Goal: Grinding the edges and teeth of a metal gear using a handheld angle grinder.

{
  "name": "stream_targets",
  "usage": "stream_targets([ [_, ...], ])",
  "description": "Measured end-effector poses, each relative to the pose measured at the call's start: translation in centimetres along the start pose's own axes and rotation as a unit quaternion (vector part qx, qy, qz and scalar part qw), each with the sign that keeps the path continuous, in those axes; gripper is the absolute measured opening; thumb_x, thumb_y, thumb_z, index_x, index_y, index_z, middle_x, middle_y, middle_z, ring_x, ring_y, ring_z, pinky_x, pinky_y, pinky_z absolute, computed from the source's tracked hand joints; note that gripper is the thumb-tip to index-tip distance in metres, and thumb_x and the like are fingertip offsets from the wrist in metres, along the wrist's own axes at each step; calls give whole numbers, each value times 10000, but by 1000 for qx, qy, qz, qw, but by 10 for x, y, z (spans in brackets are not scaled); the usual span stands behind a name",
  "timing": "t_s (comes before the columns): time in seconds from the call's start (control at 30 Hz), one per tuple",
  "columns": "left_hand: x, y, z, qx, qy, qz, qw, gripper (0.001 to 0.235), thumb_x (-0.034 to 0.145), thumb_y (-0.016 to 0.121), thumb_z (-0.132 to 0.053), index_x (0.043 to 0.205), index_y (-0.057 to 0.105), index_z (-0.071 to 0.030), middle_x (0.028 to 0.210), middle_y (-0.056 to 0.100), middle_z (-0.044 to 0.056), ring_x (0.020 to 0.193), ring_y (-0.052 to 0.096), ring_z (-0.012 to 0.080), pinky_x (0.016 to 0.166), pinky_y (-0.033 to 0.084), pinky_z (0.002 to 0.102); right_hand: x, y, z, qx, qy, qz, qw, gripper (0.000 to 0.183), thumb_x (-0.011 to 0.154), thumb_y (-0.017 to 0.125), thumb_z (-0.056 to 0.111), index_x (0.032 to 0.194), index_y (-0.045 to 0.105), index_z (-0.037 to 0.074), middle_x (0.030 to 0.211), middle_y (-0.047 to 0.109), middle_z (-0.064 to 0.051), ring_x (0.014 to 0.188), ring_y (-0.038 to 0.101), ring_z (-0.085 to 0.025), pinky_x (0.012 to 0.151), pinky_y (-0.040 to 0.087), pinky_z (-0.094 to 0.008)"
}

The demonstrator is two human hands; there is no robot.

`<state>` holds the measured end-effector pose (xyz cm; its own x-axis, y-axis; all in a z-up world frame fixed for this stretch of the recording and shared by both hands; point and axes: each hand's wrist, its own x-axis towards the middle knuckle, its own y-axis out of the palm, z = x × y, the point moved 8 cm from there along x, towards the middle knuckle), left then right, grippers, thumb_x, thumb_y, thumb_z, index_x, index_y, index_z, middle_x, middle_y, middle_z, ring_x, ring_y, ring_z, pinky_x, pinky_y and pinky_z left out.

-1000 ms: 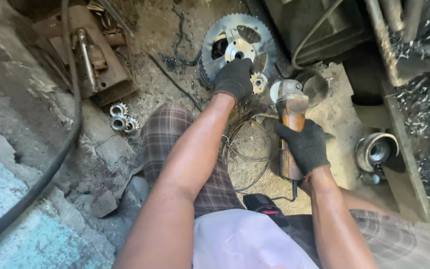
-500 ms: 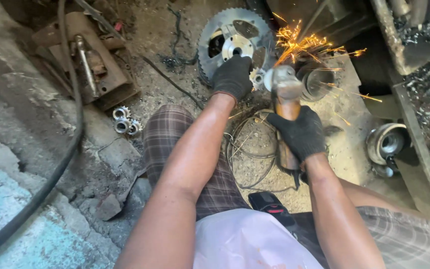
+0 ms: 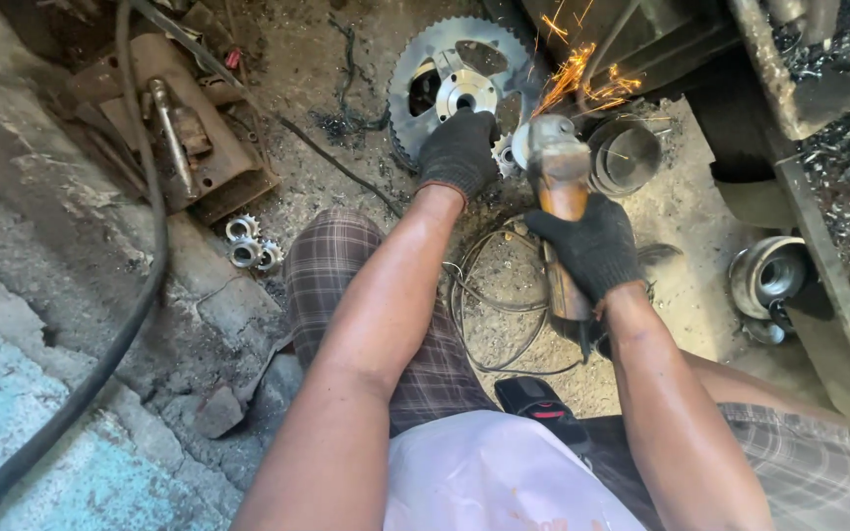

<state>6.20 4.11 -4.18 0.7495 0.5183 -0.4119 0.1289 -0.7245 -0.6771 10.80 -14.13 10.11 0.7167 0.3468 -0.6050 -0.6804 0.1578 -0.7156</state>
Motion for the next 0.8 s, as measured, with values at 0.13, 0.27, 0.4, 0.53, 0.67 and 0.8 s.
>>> stream_targets([
  [0.13, -6, -6, -3, 12, -6, 9, 1000, 321, 815, 771, -267, 1112, 693, -173, 1221, 673, 104, 1165, 692, 316, 952, 596, 485, -8, -6, -25, 15, 13, -20, 1000, 718, 683, 859, 525, 1134, 734, -19, 1074, 740, -224, 1109, 685, -404, 885, 533, -498],
  [0.27, -18, -31, -10, 53, -6, 5, 999, 506, 806, 806, -312, 1232, 664, -81, 1244, 669, 170, 1177, 686, 360, 938, 588, 540, -16, -6, -31, 5, 23, -34, 999, 725, 699, 866, 570, 1127, 742, -2, 1036, 746, -213, 1064, 703, -390, 850, 552, -478],
  [0.4, 8, 2, 0, 115, 79, -79, 987, 694, 854, 560, -60, 1447, 577, -420, 1204, 600, 168, 756, 702, 379, 581, 604, 480, -1, 8, -44, -54, -55, -99, 992, 567, 727, 814, 540, 978, 732, 38, 893, 748, -204, 797, 713, -375, 653, 488, -492],
  [0.53, -6, -13, -11, 82, 64, -43, 994, 529, 846, 648, -138, 1294, 683, -416, 1228, 585, 197, 889, 692, 483, 758, 589, 540, 3, 18, -46, -59, -54, -96, 992, 655, 692, 836, 551, 1059, 700, 26, 947, 743, -223, 844, 712, -403, 671, 501, -507],
  [0.67, 0, -11, -11, 93, 91, -66, 989, 457, 823, 661, -83, 1191, 729, -344, 1081, 638, 168, 782, 711, 431, 651, 613, 508, 1, 21, -42, -58, -53, -77, 994, 723, 709, 786, 589, 1138, 655, 22, 1035, 729, -230, 909, 693, -437, 715, 499, -528],
  [0.8, 0, -10, -10, 92, 71, -46, 992, 452, 783, 726, -141, 1204, 742, -304, 1153, 606, 188, 870, 706, 468, 725, 601, 554, 4, 18, -54, -53, -67, -105, 991, 615, 742, 816, 570, 1065, 687, 64, 941, 761, -171, 794, 722, -336, 681, 512, -462],
])
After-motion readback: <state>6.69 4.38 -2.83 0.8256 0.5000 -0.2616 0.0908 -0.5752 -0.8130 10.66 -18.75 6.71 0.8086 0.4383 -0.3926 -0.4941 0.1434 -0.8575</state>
